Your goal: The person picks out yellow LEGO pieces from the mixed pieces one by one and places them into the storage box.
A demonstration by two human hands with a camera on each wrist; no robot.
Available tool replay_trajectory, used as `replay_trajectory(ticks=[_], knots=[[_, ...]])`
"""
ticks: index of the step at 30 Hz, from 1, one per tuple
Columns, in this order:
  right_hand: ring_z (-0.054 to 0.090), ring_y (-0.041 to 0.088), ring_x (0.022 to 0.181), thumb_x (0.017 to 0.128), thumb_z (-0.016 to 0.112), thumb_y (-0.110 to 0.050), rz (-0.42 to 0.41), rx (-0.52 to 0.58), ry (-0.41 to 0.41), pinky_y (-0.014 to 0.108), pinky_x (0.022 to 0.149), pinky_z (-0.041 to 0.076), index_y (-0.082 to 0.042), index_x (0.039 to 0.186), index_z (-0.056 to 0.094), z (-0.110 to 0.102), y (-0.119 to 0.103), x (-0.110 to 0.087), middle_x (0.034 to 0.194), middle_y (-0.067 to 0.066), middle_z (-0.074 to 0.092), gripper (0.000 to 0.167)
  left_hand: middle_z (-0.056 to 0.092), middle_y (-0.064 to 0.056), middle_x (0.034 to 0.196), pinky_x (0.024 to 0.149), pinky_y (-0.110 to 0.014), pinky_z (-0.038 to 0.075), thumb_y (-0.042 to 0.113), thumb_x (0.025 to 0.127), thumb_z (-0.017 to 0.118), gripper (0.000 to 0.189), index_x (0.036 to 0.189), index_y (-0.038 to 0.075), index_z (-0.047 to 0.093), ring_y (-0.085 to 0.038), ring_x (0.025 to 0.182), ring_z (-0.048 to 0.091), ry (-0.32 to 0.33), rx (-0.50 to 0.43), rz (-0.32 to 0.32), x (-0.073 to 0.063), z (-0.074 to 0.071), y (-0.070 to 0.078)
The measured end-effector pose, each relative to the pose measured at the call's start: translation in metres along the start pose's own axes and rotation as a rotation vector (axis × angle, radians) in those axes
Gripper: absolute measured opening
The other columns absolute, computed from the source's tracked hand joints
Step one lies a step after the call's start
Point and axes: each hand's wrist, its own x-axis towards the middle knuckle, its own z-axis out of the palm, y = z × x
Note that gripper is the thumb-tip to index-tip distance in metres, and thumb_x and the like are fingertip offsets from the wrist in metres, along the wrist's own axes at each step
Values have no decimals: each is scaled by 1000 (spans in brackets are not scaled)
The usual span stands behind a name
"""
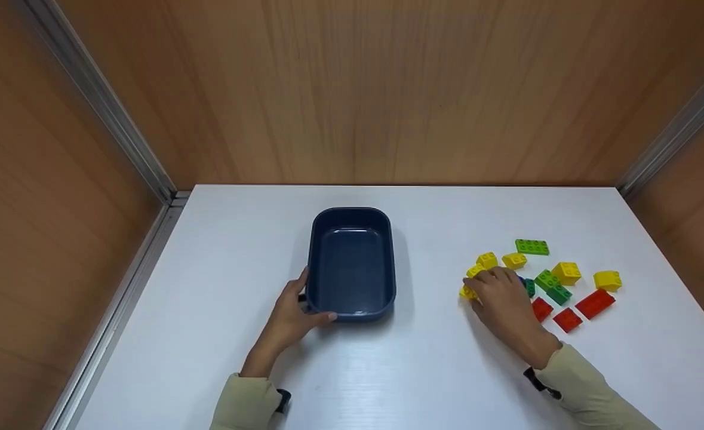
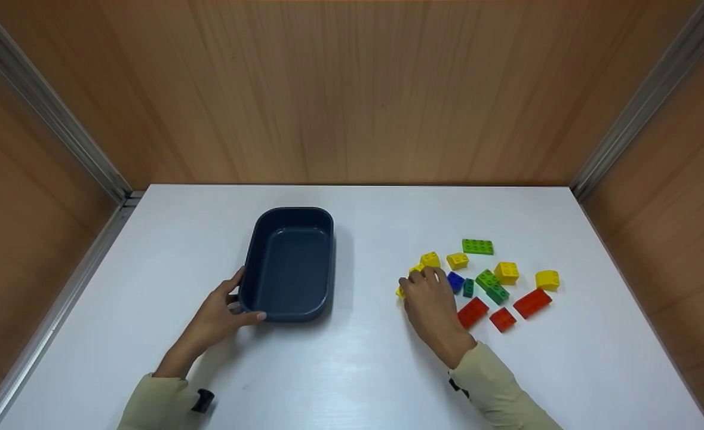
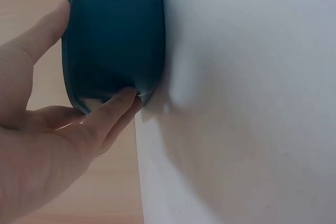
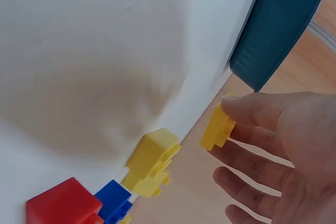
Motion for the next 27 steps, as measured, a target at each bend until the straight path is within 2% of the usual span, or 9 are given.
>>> replay_trajectory(ticks=[9,17,21,27], knots=[[65,39,114,82,90,-3,-28,6,-4,59,109,50,-4,118,78,-2,-9,10,116,16,76,39,40,-28,159,115,-58,46,16,82,92,110,167,2,24,-48,142,49,4,11,-18,2,2,-2],[67,37,110,80,92,-5,-74,-23,44,54,106,53,-4,117,79,-7,-17,21,113,15,76,39,42,-27,158,117,-59,43,15,82,92,110,167,3,24,-47,143,48,12,2,-26,1,2,-4],[66,36,112,83,90,-7,-87,-40,36,53,106,53,-6,119,79,-11,-23,30,115,14,76,38,41,-28,160,119,-60,41,16,82,93,110,167,3,25,-47,145,45,17,11,-27,1,2,-3],[67,35,111,83,91,-11,-120,-96,47,51,107,54,-8,120,78,-17,-35,44,115,13,77,39,39,-30,159,115,-59,45,14,81,93,110,166,0,24,-50,141,48,16,-9,-10,1,3,-3]])
